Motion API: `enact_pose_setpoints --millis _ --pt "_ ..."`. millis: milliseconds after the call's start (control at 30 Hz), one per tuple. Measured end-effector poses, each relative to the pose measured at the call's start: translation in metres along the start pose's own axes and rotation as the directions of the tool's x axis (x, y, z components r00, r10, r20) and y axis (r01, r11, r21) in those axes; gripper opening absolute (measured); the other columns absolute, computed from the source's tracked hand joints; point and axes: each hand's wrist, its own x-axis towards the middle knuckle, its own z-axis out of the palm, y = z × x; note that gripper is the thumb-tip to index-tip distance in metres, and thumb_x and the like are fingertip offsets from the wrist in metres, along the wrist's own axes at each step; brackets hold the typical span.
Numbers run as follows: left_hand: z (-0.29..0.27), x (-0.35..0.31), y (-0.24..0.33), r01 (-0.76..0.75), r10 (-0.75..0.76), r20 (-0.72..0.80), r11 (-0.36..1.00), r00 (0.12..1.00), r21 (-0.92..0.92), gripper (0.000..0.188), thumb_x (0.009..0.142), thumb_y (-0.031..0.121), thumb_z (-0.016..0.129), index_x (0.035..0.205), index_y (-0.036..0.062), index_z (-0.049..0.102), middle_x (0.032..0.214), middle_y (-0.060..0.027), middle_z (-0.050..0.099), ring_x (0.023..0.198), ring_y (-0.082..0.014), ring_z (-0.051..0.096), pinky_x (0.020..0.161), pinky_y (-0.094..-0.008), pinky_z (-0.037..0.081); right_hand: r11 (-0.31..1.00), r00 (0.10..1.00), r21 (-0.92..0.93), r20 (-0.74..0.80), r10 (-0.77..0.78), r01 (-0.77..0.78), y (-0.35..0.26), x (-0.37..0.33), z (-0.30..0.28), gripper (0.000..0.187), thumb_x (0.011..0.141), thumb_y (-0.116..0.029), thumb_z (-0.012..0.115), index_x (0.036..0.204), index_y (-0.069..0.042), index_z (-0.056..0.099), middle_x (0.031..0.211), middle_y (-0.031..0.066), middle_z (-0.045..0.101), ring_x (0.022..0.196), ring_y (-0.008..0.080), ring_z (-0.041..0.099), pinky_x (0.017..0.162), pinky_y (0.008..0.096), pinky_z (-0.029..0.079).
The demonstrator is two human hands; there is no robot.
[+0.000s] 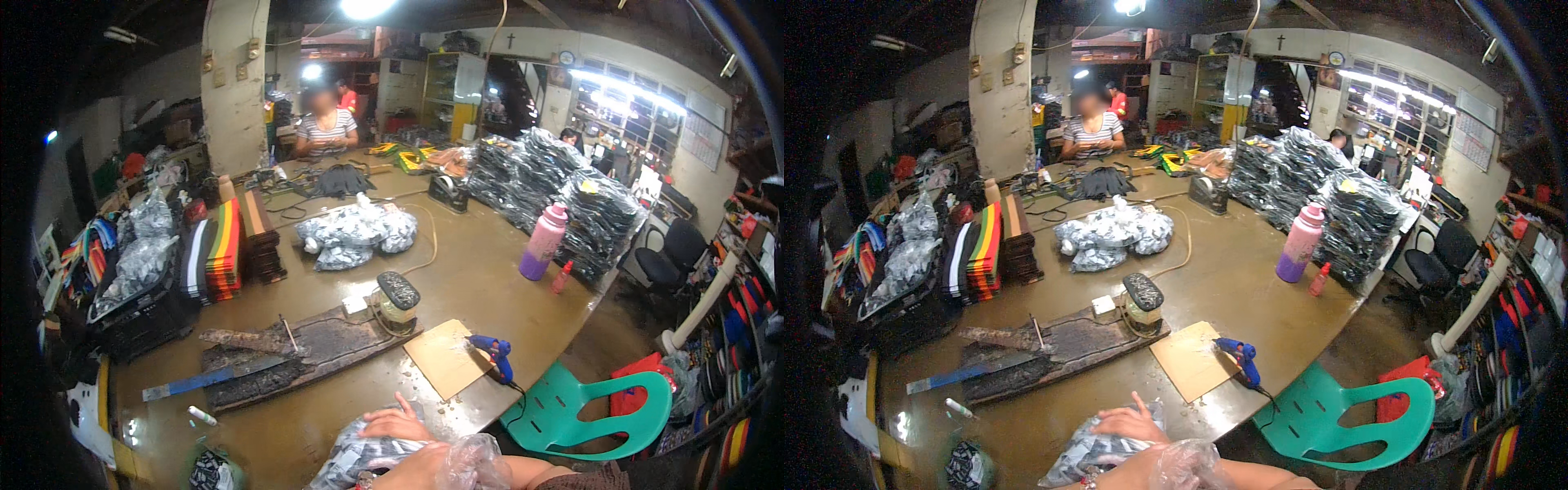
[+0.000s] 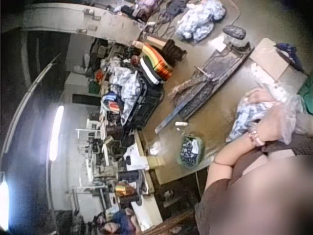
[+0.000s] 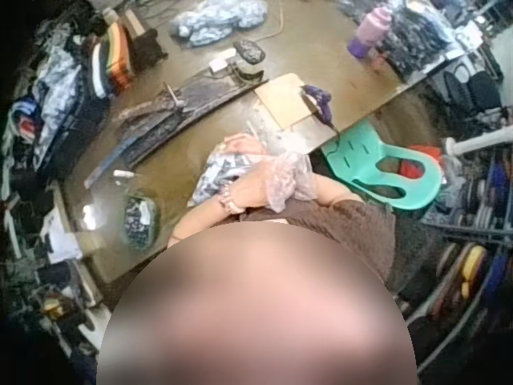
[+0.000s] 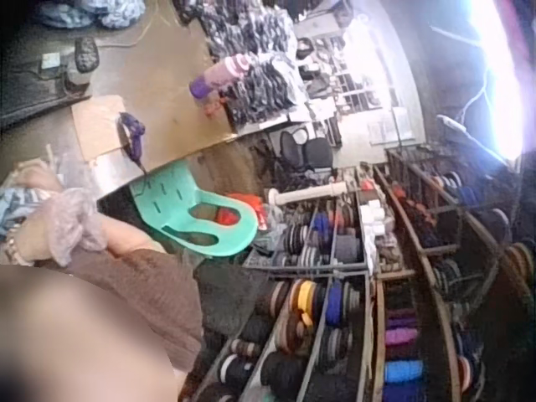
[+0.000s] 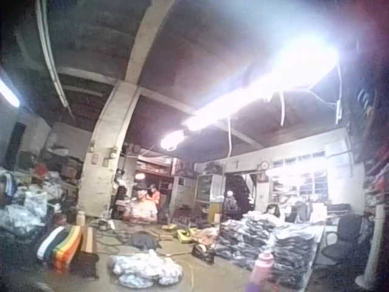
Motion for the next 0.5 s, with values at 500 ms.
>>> enact_pose_setpoints --millis 500 --pt "0.015 -0.040 -0.030 0.347 -0.455 -0.124 0.803 0.882 -0.485 0.017 0.083 0.016 0.060 0.094 0.0056 0.052 0.081 -0.0103 0.054 0.074 -0.0250 0.054 0.068 -0.0393 0.046 0.955 0.962 0.247 -0.251 -0.103 0.167 0.032 -0.003 0.002 0.023 0.091 -0.028 0.056 0.095 -0.008 0.065 0.100 0.0072 0.063 0.102 0.0255 0.058 0.101 0.0433 0.032"
